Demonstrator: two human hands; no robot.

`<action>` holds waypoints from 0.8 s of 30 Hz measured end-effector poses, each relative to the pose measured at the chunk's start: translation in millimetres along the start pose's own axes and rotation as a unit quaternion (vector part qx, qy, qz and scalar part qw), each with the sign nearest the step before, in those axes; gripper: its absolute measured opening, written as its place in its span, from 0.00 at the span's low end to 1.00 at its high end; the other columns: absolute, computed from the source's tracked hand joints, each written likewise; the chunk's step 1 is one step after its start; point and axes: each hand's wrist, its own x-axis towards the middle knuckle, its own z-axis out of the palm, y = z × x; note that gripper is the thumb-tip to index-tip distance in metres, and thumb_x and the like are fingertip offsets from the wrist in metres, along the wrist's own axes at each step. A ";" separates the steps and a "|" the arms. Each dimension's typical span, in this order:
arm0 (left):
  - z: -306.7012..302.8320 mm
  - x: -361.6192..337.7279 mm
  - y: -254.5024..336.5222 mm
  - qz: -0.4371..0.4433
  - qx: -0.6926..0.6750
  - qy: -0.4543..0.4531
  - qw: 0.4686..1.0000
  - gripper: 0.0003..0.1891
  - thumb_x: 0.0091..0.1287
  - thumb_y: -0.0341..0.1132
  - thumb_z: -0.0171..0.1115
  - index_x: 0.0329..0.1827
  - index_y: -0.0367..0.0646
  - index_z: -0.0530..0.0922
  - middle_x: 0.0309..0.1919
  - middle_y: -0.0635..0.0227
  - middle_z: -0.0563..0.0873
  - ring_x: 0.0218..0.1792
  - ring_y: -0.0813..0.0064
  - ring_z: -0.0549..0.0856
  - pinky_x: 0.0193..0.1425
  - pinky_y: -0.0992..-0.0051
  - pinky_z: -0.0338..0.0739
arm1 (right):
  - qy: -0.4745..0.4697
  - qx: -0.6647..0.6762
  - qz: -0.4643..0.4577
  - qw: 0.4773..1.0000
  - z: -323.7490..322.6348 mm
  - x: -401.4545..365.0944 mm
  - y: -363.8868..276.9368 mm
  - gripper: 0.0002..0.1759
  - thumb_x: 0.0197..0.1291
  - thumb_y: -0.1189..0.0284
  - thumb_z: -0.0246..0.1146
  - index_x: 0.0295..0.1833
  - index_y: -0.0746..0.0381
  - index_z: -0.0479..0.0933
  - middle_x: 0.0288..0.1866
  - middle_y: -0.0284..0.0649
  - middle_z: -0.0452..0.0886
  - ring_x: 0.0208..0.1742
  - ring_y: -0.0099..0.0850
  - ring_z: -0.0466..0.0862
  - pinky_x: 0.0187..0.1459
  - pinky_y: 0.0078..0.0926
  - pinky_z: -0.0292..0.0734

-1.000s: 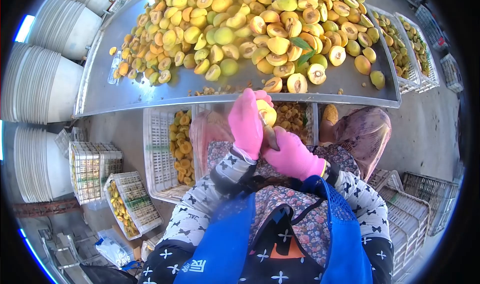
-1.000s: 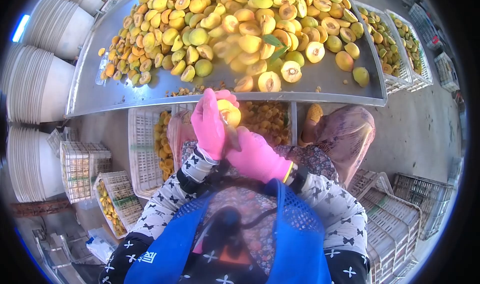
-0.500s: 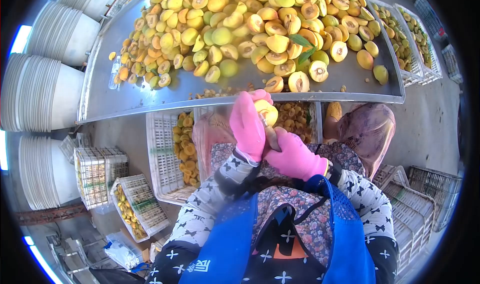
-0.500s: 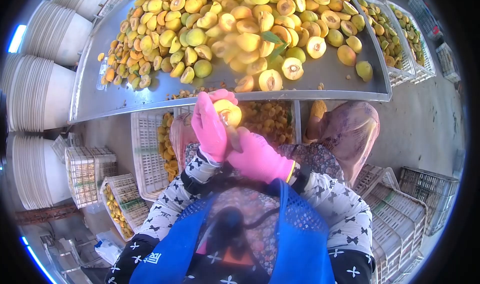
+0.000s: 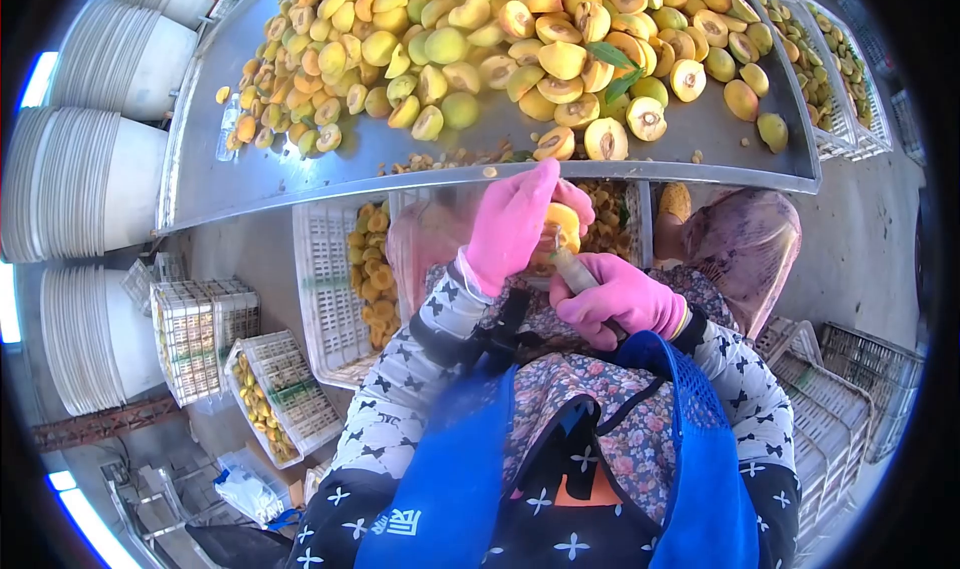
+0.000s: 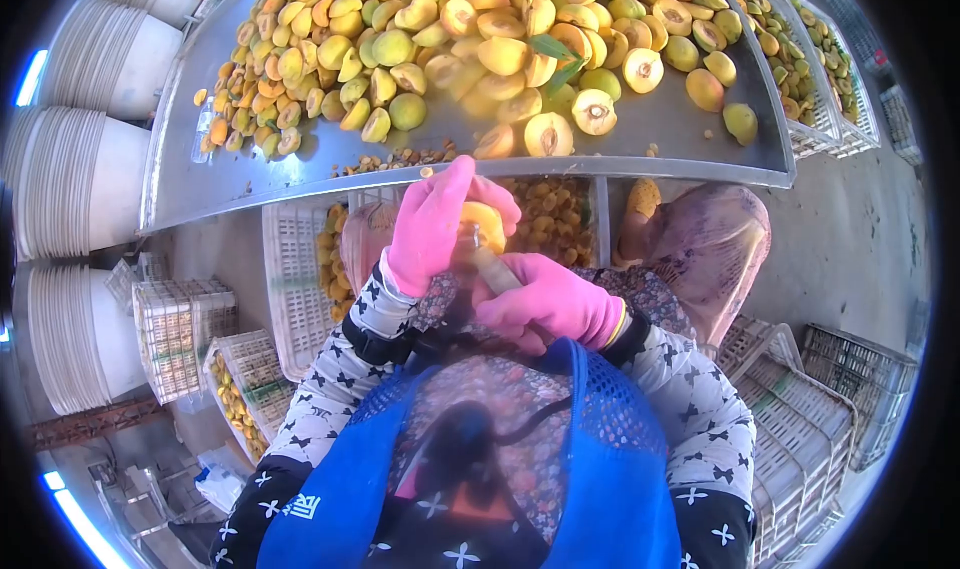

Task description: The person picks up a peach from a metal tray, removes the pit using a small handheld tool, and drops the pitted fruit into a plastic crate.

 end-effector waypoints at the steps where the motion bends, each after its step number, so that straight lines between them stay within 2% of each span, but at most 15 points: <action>1: -1.9 -0.4 4.2 -0.036 0.005 0.007 0.999 0.28 0.81 0.50 0.46 0.34 0.35 0.83 0.31 0.63 0.86 0.27 0.76 0.83 0.34 0.75 0.78 | -0.007 -0.038 0.011 0.999 0.1 -1.8 -1.6 0.05 0.60 0.76 0.66 0.36 0.64 0.76 0.21 0.31 0.75 0.17 0.21 0.73 0.20 0.18 0.65; 3: -9.7 -6.4 18.3 -0.106 0.013 0.027 0.994 0.28 0.81 0.51 0.47 0.34 0.36 0.84 0.31 0.63 0.86 0.26 0.75 0.83 0.33 0.75 0.78 | -0.009 -0.033 0.011 0.999 4.1 -2.0 -0.4 0.07 0.58 0.76 0.67 0.37 0.64 0.75 0.21 0.30 0.74 0.17 0.20 0.73 0.20 0.19 0.65; 6: -48.1 -38.5 31.5 -0.094 0.118 0.043 0.988 0.23 0.79 0.47 0.51 0.37 0.36 0.84 0.35 0.62 0.88 0.27 0.73 0.85 0.36 0.73 0.82 | 0.038 -0.130 0.023 0.991 3.8 -3.3 -5.1 0.10 0.58 0.72 0.70 0.40 0.64 0.76 0.23 0.29 0.75 0.18 0.19 0.73 0.22 0.19 0.67; 8: -106.9 -78.5 54.0 0.059 0.515 -0.032 0.854 0.22 0.80 0.45 0.51 0.43 0.34 0.84 0.39 0.61 0.89 0.36 0.71 0.87 0.43 0.73 0.82 | 0.079 -0.257 0.022 0.963 -2.8 -7.5 -6.1 0.12 0.59 0.69 0.70 0.42 0.64 0.77 0.25 0.29 0.77 0.20 0.20 0.75 0.24 0.20 0.69; 10: -147.6 -109.0 79.6 0.169 0.725 -0.041 0.667 0.20 0.79 0.43 0.53 0.49 0.33 0.83 0.41 0.62 0.89 0.40 0.72 0.88 0.47 0.73 0.82 | 0.086 -0.411 0.001 0.908 -31.8 -7.8 0.8 0.16 0.60 0.65 0.69 0.47 0.65 0.78 0.27 0.33 0.80 0.23 0.22 0.79 0.26 0.23 0.73; 12: -139.9 -102.9 90.9 0.074 0.530 0.151 0.831 0.20 0.78 0.44 0.55 0.52 0.33 0.82 0.41 0.63 0.89 0.41 0.72 0.88 0.48 0.73 0.82 | 0.125 -0.493 0.009 0.861 -43.3 -6.1 -4.3 0.18 0.60 0.64 0.69 0.48 0.65 0.78 0.28 0.35 0.81 0.24 0.22 0.81 0.27 0.23 0.74; 13: -136.7 -96.4 94.6 0.026 0.406 0.242 0.881 0.20 0.78 0.44 0.56 0.53 0.33 0.82 0.41 0.64 0.89 0.41 0.72 0.88 0.48 0.73 0.82 | 0.168 -0.449 0.031 0.877 -41.7 -5.5 -12.8 0.18 0.60 0.64 0.68 0.47 0.66 0.77 0.27 0.36 0.80 0.24 0.22 0.81 0.25 0.24 0.73; 14: -140.2 -83.2 92.3 -0.012 0.324 0.267 0.908 0.19 0.75 0.44 0.60 0.54 0.35 0.82 0.40 0.64 0.89 0.41 0.74 0.87 0.48 0.75 0.81 | 0.196 -0.513 -0.030 0.835 -57.9 0.8 -9.4 0.17 0.60 0.65 0.67 0.46 0.67 0.77 0.26 0.37 0.80 0.23 0.23 0.81 0.24 0.24 0.73; 15: -147.3 -64.1 85.0 -0.050 0.237 0.286 0.927 0.19 0.73 0.44 0.63 0.56 0.36 0.83 0.39 0.64 0.89 0.40 0.75 0.86 0.48 0.77 0.79 | 0.242 -0.470 -0.051 0.847 -58.4 1.2 -18.3 0.18 0.59 0.65 0.67 0.46 0.67 0.78 0.27 0.41 0.81 0.24 0.27 0.81 0.27 0.28 0.75; 16: -159.8 -41.9 67.7 -0.068 0.262 0.296 0.916 0.22 0.72 0.48 0.64 0.55 0.36 0.83 0.39 0.63 0.89 0.40 0.74 0.86 0.47 0.75 0.79 | 0.288 -0.425 -0.073 0.855 -53.6 -1.8 -29.9 0.18 0.59 0.64 0.67 0.47 0.67 0.78 0.28 0.44 0.81 0.25 0.31 0.82 0.30 0.32 0.77; 17: -169.8 -18.8 52.6 -0.086 0.285 0.305 0.905 0.25 0.71 0.52 0.64 0.54 0.35 0.83 0.38 0.62 0.89 0.39 0.74 0.86 0.46 0.74 0.79 | 0.312 -0.458 -0.085 0.828 -43.6 -12.6 -44.0 0.17 0.58 0.66 0.67 0.48 0.67 0.79 0.27 0.43 0.80 0.25 0.28 0.81 0.30 0.30 0.76; 20: -158.1 31.0 46.1 -0.168 0.472 0.302 0.811 0.29 0.66 0.57 0.64 0.49 0.36 0.85 0.35 0.60 0.89 0.40 0.68 0.88 0.47 0.69 0.79 | 0.339 -0.385 -0.056 0.856 -26.2 -37.4 -57.4 0.17 0.58 0.66 0.68 0.47 0.67 0.79 0.26 0.42 0.81 0.27 0.27 0.82 0.31 0.30 0.76; 21: -161.0 45.2 36.9 -0.197 0.494 0.288 0.797 0.29 0.65 0.58 0.63 0.48 0.36 0.85 0.34 0.59 0.90 0.41 0.66 0.88 0.48 0.69 0.79 | 0.325 -0.442 -0.098 0.831 -39.4 -40.8 -44.6 0.17 0.58 0.65 0.68 0.47 0.67 0.79 0.26 0.45 0.82 0.29 0.33 0.84 0.34 0.33 0.77; 23: -168.5 70.4 16.2 -0.216 0.505 0.300 0.780 0.29 0.61 0.58 0.65 0.46 0.37 0.87 0.34 0.57 0.90 0.43 0.59 0.89 0.53 0.66 0.78 | 0.326 -0.474 -0.091 0.813 -41.1 -50.4 -33.7 0.18 0.58 0.65 0.68 0.47 0.66 0.79 0.28 0.47 0.83 0.31 0.39 0.85 0.37 0.34 0.78; 24: -165.1 75.2 14.4 -0.202 0.499 0.307 0.785 0.28 0.60 0.58 0.67 0.45 0.37 0.86 0.33 0.58 0.90 0.39 0.63 0.88 0.49 0.67 0.79 | 0.324 -0.489 -0.086 0.805 -39.6 -55.4 -29.0 0.18 0.58 0.64 0.68 0.48 0.66 0.79 0.29 0.49 0.83 0.33 0.42 0.86 0.38 0.35 0.78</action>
